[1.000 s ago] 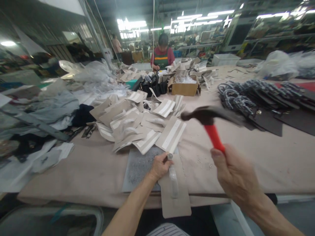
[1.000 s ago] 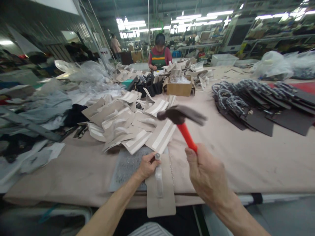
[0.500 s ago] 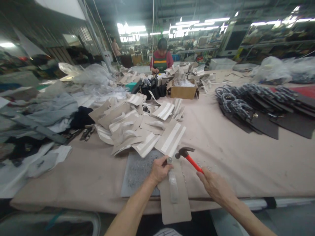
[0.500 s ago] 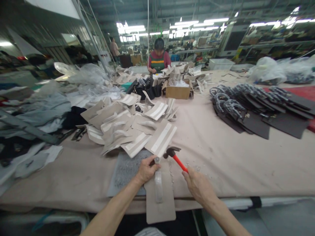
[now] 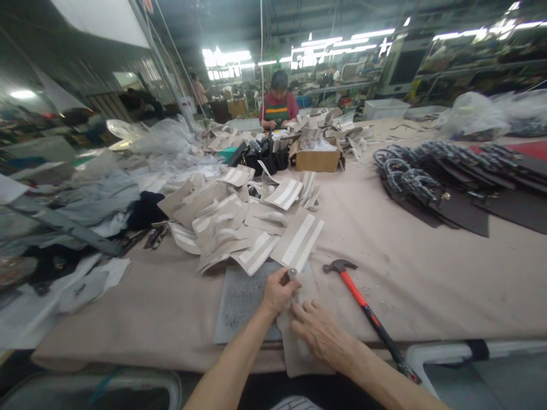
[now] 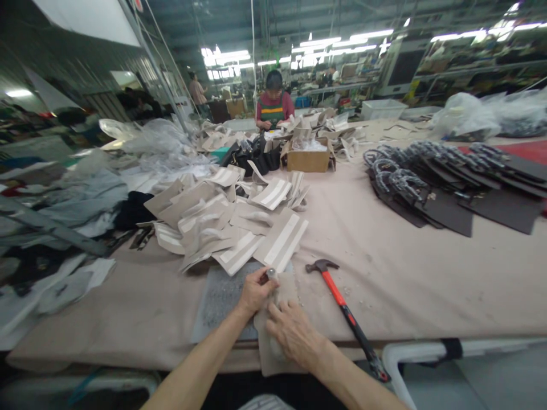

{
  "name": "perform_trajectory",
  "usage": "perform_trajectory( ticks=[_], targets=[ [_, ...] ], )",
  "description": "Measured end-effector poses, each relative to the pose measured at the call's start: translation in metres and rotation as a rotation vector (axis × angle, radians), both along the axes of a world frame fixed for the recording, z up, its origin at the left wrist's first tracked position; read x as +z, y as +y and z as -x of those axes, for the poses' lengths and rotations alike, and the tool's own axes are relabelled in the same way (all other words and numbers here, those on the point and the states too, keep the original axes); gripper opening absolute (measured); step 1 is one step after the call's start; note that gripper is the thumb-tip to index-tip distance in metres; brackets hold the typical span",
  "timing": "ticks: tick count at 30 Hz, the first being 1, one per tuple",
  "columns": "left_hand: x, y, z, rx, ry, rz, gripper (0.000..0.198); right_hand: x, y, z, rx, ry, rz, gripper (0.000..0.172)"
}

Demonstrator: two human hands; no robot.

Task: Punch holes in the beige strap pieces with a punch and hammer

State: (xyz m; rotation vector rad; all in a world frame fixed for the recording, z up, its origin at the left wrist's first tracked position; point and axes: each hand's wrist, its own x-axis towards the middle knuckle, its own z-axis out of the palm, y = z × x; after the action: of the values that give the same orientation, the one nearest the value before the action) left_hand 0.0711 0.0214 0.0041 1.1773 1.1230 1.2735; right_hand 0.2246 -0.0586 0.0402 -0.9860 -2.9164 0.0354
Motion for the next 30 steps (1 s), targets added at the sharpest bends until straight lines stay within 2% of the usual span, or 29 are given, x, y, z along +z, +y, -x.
perform_trajectory(
  ticks=[2, 4, 8, 10, 12, 15, 17, 21, 24, 28, 30],
  targets=[
    [0.008, 0.006, 0.002, 0.126, -0.158, 0.080, 0.027, -0.001, -0.001, 0.009, -0.055, -0.020, -0.070, 0.022],
    [0.022, 0.011, 0.008, 0.222, -0.267, 0.093, 0.030, 0.007, 0.000, 0.014, -0.189, -0.052, -0.124, 0.025],
    [0.057, 0.015, 0.027, 0.185, -0.258, -0.046, 0.030, 0.037, 0.006, 0.013, -0.534, -0.125, -0.053, 0.012],
    [0.065, 0.013, 0.032, 0.143, -0.197, -0.102, 0.029, 0.045, 0.008, 0.010, -0.637, -0.085, 0.009, 0.008],
    [0.061, 0.009, 0.032, 0.102, -0.134, -0.113, 0.029, 0.042, 0.006, 0.009, -0.698, -0.009, 0.099, 0.016],
    [0.040, 0.003, 0.024, 0.035, -0.084, -0.067, 0.029, 0.027, 0.000, 0.015, -0.728, 0.087, 0.212, 0.019],
    [0.022, 0.000, 0.018, 0.005, -0.061, -0.035, 0.029, 0.018, -0.005, 0.020, -0.735, 0.116, 0.231, 0.017],
    [-0.002, -0.002, 0.010, 0.015, 0.009, -0.026, 0.030, 0.010, -0.010, 0.027, -0.782, 0.133, 0.203, 0.034],
    [-0.007, 0.005, -0.002, 0.023, 0.041, -0.044, 0.030, 0.006, -0.015, 0.026, -0.819, 0.159, 0.206, 0.039],
    [-0.002, 0.016, -0.022, -0.030, 0.066, -0.064, 0.027, 0.000, -0.017, 0.026, -0.871, 0.257, 0.229, 0.041],
    [0.001, 0.019, -0.025, -0.028, 0.052, -0.062, 0.026, -0.002, -0.015, 0.028, -0.894, 0.286, 0.244, 0.041]
  ],
)
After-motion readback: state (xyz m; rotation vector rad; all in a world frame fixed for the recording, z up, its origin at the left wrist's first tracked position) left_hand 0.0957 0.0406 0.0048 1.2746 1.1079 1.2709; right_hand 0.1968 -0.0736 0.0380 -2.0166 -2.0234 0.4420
